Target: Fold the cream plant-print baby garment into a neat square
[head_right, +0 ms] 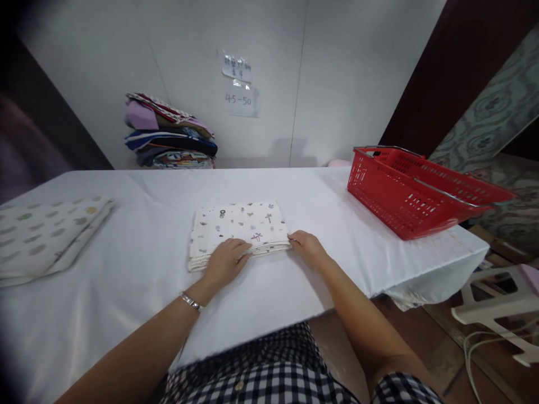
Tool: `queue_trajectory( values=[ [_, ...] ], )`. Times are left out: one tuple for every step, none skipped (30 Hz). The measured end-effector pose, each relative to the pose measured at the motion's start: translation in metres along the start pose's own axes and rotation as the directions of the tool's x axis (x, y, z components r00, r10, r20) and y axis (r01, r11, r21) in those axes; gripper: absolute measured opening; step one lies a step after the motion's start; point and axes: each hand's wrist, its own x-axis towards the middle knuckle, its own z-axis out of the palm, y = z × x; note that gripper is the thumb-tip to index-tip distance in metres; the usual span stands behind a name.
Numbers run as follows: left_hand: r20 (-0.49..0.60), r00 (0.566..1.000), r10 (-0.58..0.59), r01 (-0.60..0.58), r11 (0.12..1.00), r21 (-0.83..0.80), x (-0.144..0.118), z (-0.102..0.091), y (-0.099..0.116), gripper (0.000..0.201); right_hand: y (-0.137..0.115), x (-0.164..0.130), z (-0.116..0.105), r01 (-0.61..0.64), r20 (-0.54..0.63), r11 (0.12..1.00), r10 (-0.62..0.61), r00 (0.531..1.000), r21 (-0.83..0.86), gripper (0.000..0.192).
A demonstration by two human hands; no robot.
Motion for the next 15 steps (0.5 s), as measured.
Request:
queue_trajectory(
  values=[
    [0.0, 1.0, 0.001, -0.001, 1.0, 0.001, 0.0, 0.0, 0.0, 0.017, -0.001, 0.0, -0.001, 0.029, 0.012, 0.998, -0.029, 1.0, -0.056, 0.021],
    [0.001, 1.0, 0.002, -0.002, 1.0, 0.0, 0.0, 0.0, 0.0, 0.017, -0.002, 0.0, -0.001, 0.049, 0.016, 0.993, -0.048, 0.999, -0.108, 0.022],
    [0.002, 1.0, 0.001, -0.001, 1.0, -0.002, 0.0, 0.001, 0.0, 0.018, -0.003, 0.0, -0.002, 0.059, 0.009, 0.987, -0.058, 0.998, -0.152, 0.022],
    [0.002, 1.0, -0.001, 0.001, 1.0, -0.003, 0.0, 0.001, 0.0, 0.018, -0.004, 0.0, -0.002, 0.058, -0.006, 0.981, -0.06, 0.998, -0.185, 0.022],
    [0.004, 1.0, -0.005, 0.005, 1.0, -0.003, 0.0, 0.001, -0.001, 0.018, -0.005, -0.001, -0.002, 0.051, -0.023, 0.977, -0.057, 0.998, -0.208, 0.022],
    [0.007, 1.0, -0.008, 0.008, 1.0, -0.002, 0.0, 0.0, -0.001, 0.019, -0.006, -0.003, -0.003, 0.039, -0.035, 0.974, -0.048, 0.998, -0.223, 0.021],
    [0.012, 1.0, -0.012, 0.012, 1.0, 0.001, -0.001, 0.0, 0.0, 0.019, -0.007, -0.004, -0.003, 0.025, -0.037, 0.973, -0.035, 0.999, -0.228, 0.02],
    [0.016, 1.0, -0.015, 0.015, 1.0, 0.007, -0.001, 0.0, 0.0, 0.019, -0.007, -0.006, -0.003, 0.013, -0.029, 0.974, -0.02, 0.999, -0.224, 0.02],
    [0.018, 1.0, -0.02, 0.02, 1.0, 0.015, -0.001, -0.001, 0.001, 0.019, -0.008, -0.008, -0.003, 0.002, -0.02, 0.977, -0.007, 1.0, -0.214, 0.019],
    [0.017, 0.999, -0.027, 0.027, 0.999, 0.026, -0.002, -0.001, 0.002, 0.02, -0.008, -0.009, -0.002, -0.007, -0.014, 0.98, 0.004, 1.0, -0.199, 0.019],
    [0.014, 0.999, -0.032, 0.031, 0.999, 0.037, -0.001, -0.002, 0.004, 0.021, -0.008, -0.01, -0.002, -0.014, -0.017, 0.983, 0.011, 1.0, -0.181, 0.018],
    [0.011, 0.999, -0.032, 0.032, 0.998, 0.048, -0.001, -0.002, 0.007, 0.022, -0.008, -0.011, -0.001, -0.017, -0.028, 0.987, 0.013, 1.0, -0.162, 0.017],
    [0.01, 1.0, -0.028, 0.027, 0.998, 0.059, 0.001, -0.002, 0.01, 0.024, -0.008, -0.011, 0.0, -0.017, -0.044, 0.989, 0.011, 0.999, -0.145, 0.017],
    [0.011, 1.0, -0.018, 0.017, 0.998, 0.067, 0.005, -0.001, 0.015, 0.025, -0.007, -0.011, 0.001, -0.016, -0.059, 0.991, 0.009, 0.998, -0.132, 0.016],
    [0.015, 1.0, -0.001, 0.0, 0.998, 0.07, 0.009, 0.0, 0.02, 0.027, -0.007, -0.011, 0.002, -0.013, -0.066, 0.993, 0.005, 0.998, -0.12, 0.016]
  ],
)
